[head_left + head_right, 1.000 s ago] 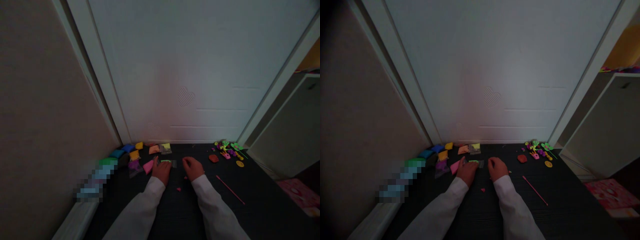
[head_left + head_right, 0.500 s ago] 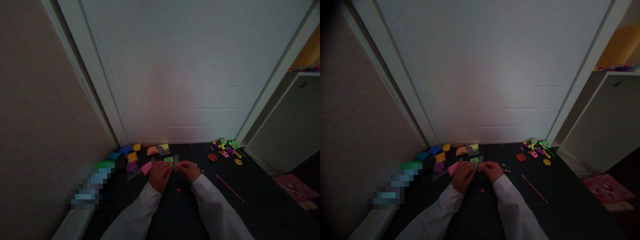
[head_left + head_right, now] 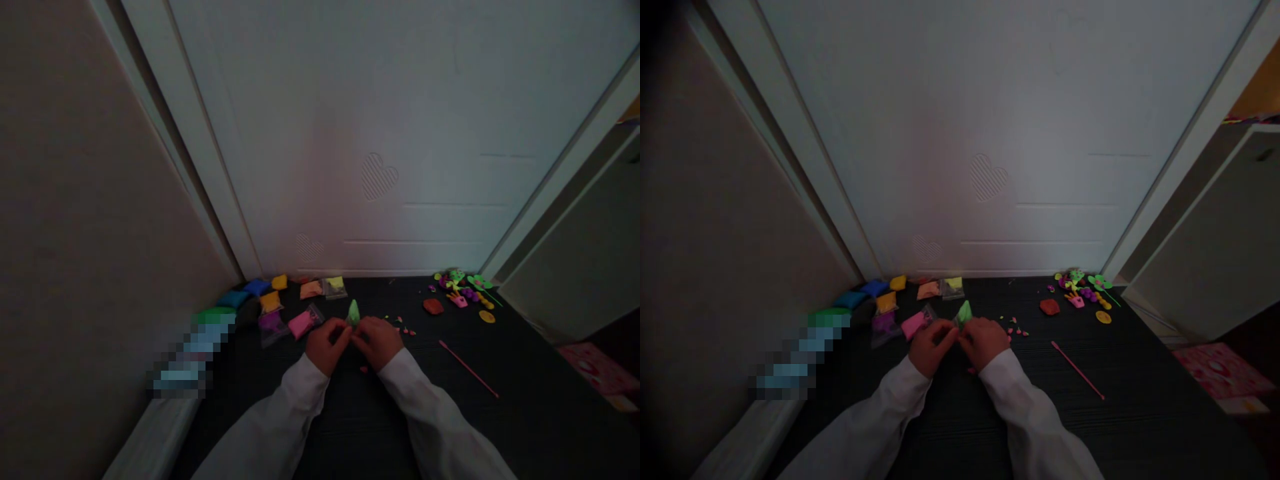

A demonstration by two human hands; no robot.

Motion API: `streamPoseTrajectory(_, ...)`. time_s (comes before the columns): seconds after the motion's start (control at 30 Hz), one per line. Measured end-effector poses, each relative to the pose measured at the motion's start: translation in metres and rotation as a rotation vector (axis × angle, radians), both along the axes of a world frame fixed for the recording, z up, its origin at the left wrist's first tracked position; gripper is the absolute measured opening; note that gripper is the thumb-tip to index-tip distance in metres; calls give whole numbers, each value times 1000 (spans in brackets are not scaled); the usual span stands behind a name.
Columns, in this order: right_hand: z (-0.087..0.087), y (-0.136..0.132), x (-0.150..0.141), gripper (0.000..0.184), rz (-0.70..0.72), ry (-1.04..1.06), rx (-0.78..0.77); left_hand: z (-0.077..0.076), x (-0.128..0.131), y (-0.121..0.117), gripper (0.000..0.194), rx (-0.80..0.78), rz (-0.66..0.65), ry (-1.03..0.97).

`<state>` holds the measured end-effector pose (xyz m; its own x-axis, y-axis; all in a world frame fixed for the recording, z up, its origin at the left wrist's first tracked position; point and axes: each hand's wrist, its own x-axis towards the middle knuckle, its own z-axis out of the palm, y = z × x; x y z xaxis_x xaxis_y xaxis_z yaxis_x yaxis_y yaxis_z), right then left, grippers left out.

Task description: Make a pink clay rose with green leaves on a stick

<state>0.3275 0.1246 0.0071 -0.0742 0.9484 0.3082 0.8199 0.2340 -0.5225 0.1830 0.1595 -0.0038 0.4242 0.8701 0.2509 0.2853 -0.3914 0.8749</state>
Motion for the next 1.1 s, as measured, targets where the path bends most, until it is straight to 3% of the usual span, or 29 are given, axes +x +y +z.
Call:
streamPoseTrajectory(0.33, -7, 3, 0, 19, 106, 114, 54, -5, -1, 14, 20, -311, -211, -144)
streamPoseTrajectory(0.5, -14, 6, -1, 15, 80, 217, 80, -5, -4, 16, 23, -143, -204, -18)
streamPoseTrajectory(0.67, -9, 5, -4, 16, 67, 318, 117, 0, -5, 16, 24, -17, -186, 66)
streamPoseTrajectory(1.1, -3, 5, -3, 18, -81, 629, 115, -6, -3, 8, 17, 39, -133, -91)
